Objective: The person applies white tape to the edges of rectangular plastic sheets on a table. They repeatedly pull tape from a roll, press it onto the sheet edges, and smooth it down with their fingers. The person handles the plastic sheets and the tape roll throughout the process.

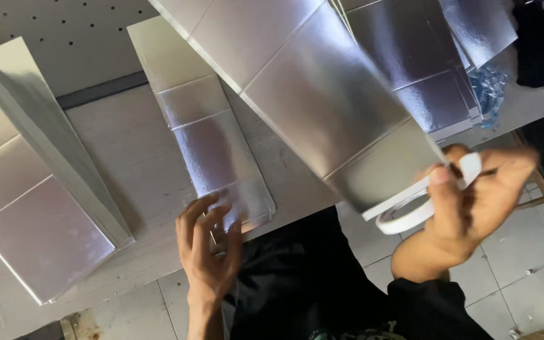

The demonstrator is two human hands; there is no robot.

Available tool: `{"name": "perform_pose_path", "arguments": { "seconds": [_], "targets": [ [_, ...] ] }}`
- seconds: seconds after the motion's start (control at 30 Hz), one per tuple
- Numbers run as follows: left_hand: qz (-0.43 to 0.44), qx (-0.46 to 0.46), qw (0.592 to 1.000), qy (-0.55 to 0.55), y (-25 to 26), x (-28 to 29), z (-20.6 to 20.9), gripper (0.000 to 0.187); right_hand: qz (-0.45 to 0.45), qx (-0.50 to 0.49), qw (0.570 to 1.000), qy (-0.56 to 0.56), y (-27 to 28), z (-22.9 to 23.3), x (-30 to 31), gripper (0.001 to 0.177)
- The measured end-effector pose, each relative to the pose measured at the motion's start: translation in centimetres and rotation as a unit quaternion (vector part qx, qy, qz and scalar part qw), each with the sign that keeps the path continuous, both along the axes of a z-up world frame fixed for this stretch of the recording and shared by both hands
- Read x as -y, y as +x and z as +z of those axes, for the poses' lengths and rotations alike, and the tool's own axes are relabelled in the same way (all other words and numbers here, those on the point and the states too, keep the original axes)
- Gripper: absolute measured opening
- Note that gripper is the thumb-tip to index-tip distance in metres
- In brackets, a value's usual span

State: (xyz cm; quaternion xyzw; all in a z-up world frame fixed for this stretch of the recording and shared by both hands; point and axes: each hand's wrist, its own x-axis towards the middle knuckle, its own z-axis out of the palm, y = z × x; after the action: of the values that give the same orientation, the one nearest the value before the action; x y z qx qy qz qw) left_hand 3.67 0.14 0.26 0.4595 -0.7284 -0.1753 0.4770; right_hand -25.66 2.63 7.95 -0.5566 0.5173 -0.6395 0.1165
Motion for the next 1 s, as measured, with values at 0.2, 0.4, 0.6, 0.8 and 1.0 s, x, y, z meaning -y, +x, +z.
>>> {"name": "perform_pose_path", "arguments": {
  "seconds": [0.2, 0.4, 0.6, 0.8, 1.0],
  "targets": [
    [0.035, 0.121, 0.991, 0.040, -0.2, 0.3, -0.3, 0.018, -0.101, -0.101, 0.989, 0.030, -7.2, -0.1, 0.4, 0.030],
    [0.037, 0.167, 0.984, 0.057, -0.3, 0.3, -0.6, 0.023, -0.093, -0.143, 0.978, 0.117, -8.1, 0.8, 0.9, 0.023],
    [0.042, 0.180, 0.980, 0.072, -0.4, 0.2, -0.5, 0.022, -0.160, -0.200, 0.960, 0.110, -5.0, 2.1, 1.8, 0.029],
    [0.038, 0.182, 0.980, 0.069, -0.2, 0.2, -0.5, 0.021, -0.276, -0.319, 0.903, 0.076, -9.6, -2.5, -0.3, 0.033],
    [0.024, 0.178, 0.981, 0.066, -0.2, 0.3, 0.0, 0.021, -0.315, -0.216, 0.920, -0.090, -12.8, -7.0, -4.3, 0.034]
  ]
}}
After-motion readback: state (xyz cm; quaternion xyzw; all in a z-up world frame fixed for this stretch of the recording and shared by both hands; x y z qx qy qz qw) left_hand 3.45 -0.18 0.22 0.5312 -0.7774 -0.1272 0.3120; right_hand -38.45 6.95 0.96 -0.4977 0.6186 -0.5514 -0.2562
